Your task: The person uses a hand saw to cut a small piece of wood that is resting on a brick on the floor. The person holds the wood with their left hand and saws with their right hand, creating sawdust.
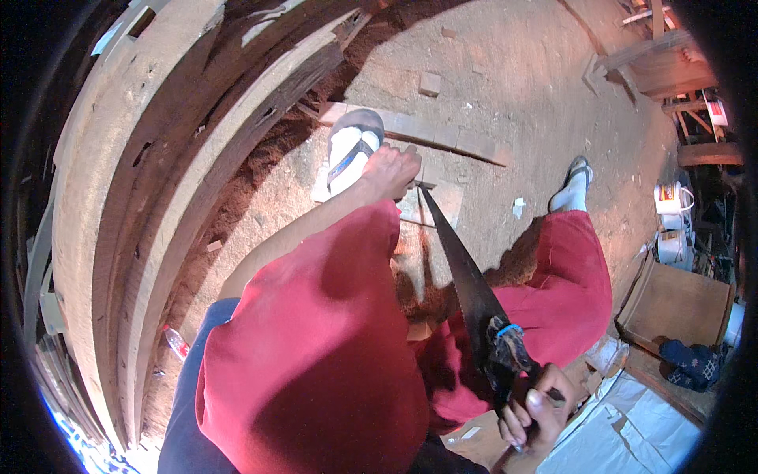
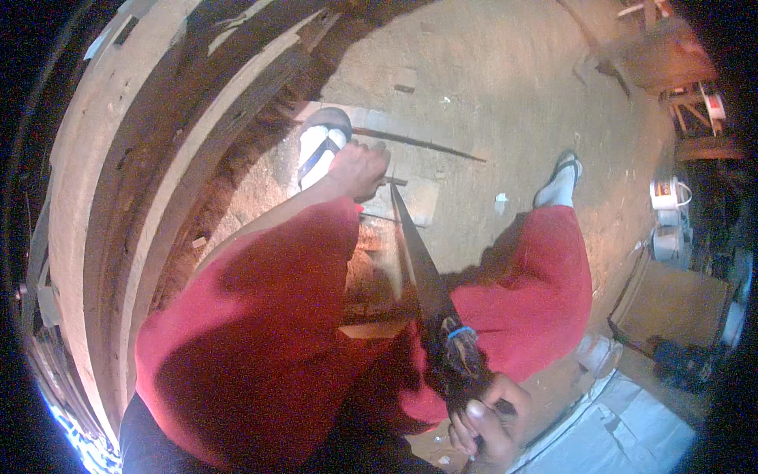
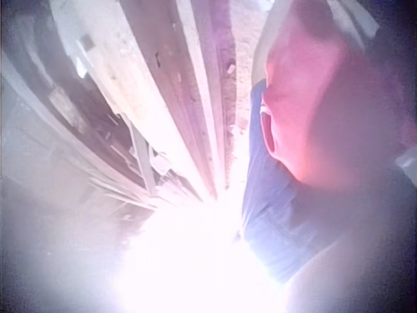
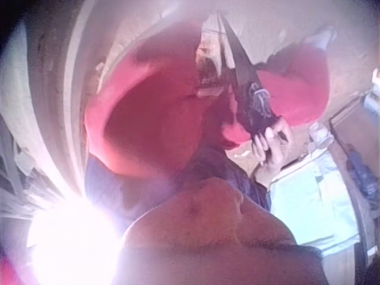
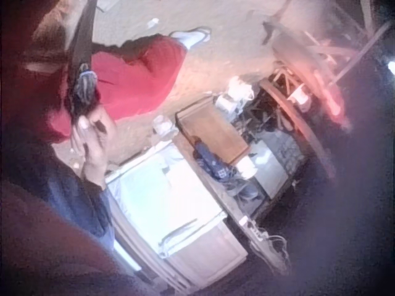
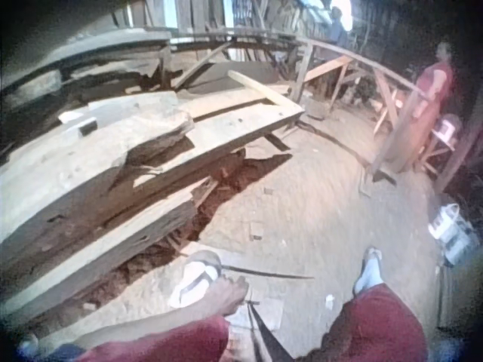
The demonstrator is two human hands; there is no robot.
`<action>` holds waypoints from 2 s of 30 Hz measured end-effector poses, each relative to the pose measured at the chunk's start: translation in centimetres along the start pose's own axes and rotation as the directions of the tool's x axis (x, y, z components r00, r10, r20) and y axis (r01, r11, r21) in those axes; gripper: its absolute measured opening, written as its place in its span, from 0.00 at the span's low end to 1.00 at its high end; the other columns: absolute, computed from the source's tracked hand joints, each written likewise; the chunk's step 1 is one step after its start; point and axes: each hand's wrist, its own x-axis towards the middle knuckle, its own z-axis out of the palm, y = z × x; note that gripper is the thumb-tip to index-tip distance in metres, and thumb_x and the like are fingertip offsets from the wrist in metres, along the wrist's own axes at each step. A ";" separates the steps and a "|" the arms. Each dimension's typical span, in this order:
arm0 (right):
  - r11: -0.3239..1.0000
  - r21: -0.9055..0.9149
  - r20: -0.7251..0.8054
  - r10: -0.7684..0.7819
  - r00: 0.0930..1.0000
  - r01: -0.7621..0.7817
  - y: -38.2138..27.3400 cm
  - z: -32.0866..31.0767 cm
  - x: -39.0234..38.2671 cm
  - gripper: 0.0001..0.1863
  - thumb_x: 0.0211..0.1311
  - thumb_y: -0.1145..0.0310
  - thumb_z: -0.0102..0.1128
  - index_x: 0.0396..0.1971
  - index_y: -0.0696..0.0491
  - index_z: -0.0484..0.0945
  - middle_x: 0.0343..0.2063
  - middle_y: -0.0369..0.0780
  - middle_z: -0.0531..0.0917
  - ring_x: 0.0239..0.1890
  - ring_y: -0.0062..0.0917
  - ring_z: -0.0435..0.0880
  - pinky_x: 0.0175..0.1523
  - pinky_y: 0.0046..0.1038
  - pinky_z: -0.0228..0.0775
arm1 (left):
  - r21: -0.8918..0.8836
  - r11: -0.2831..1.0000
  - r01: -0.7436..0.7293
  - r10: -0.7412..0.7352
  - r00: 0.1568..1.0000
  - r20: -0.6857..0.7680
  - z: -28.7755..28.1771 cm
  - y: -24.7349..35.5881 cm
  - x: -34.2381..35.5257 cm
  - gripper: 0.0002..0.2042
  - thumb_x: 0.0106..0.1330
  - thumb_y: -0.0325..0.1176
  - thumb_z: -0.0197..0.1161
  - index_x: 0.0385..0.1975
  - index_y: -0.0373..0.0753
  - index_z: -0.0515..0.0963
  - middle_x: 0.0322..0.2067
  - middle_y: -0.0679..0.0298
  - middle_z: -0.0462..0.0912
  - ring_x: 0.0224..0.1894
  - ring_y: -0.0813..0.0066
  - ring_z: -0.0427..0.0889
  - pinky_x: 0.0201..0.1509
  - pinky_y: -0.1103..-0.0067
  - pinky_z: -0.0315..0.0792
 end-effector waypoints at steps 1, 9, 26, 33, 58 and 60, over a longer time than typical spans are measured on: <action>1.000 -0.005 -0.021 -0.017 1.000 0.017 1.1 0.2 0.0 0.14 0.72 0.69 0.58 0.29 0.50 0.61 0.11 0.34 0.61 0.06 0.15 0.59 0.08 0.22 0.50 | 0.012 1.000 0.006 -0.006 1.000 -0.001 0.4 0.1 0.0 0.15 0.59 0.35 0.68 0.41 0.34 0.78 0.42 0.51 0.84 0.41 0.51 0.88 0.41 0.60 0.80; 0.924 -0.356 -0.120 -0.192 0.974 0.139 2.0 -1.4 -5.5 0.13 0.69 0.70 0.63 0.29 0.55 0.67 0.13 0.38 0.71 0.10 0.19 0.66 0.14 0.23 0.58 | 0.098 0.994 0.054 -0.055 0.998 0.004 2.1 0.1 0.8 0.08 0.59 0.30 0.68 0.36 0.36 0.86 0.40 0.54 0.88 0.43 0.60 0.90 0.45 0.68 0.81; 0.791 -0.600 0.019 -0.137 0.990 0.121 9.7 -2.3 0.9 0.11 0.57 0.75 0.69 0.19 0.55 0.76 0.14 0.32 0.76 0.16 0.16 0.73 0.23 0.25 0.61 | 0.060 0.996 0.063 -0.073 0.981 0.181 -0.6 -0.1 -0.4 0.11 0.53 0.38 0.70 0.32 0.40 0.88 0.38 0.52 0.87 0.42 0.51 0.88 0.47 0.61 0.82; 0.747 -0.604 0.091 -0.282 0.955 0.278 12.1 -2.8 1.8 0.11 0.57 0.76 0.70 0.20 0.57 0.77 0.16 0.36 0.78 0.18 0.19 0.75 0.24 0.25 0.62 | 0.094 0.995 0.018 -0.033 0.986 0.161 -0.7 -0.5 -0.4 0.10 0.53 0.34 0.69 0.30 0.35 0.87 0.35 0.51 0.88 0.40 0.54 0.90 0.46 0.65 0.83; 0.797 -0.585 0.026 -0.166 0.986 0.149 10.5 -0.7 2.8 0.16 0.65 0.73 0.67 0.19 0.54 0.71 0.12 0.35 0.70 0.15 0.16 0.66 0.23 0.26 0.55 | -0.004 0.998 0.060 -0.057 0.973 0.224 -0.4 -2.5 1.6 0.18 0.53 0.51 0.75 0.33 0.43 0.88 0.36 0.52 0.88 0.48 0.53 0.87 0.73 0.55 0.63; 0.775 -0.607 0.000 -0.221 0.975 0.176 11.7 -0.9 3.6 0.16 0.65 0.73 0.67 0.18 0.54 0.71 0.12 0.35 0.71 0.15 0.16 0.66 0.22 0.26 0.55 | -0.010 0.998 0.055 -0.051 0.973 0.226 -0.8 -2.6 1.5 0.18 0.53 0.51 0.75 0.33 0.42 0.88 0.36 0.52 0.88 0.47 0.53 0.87 0.72 0.56 0.64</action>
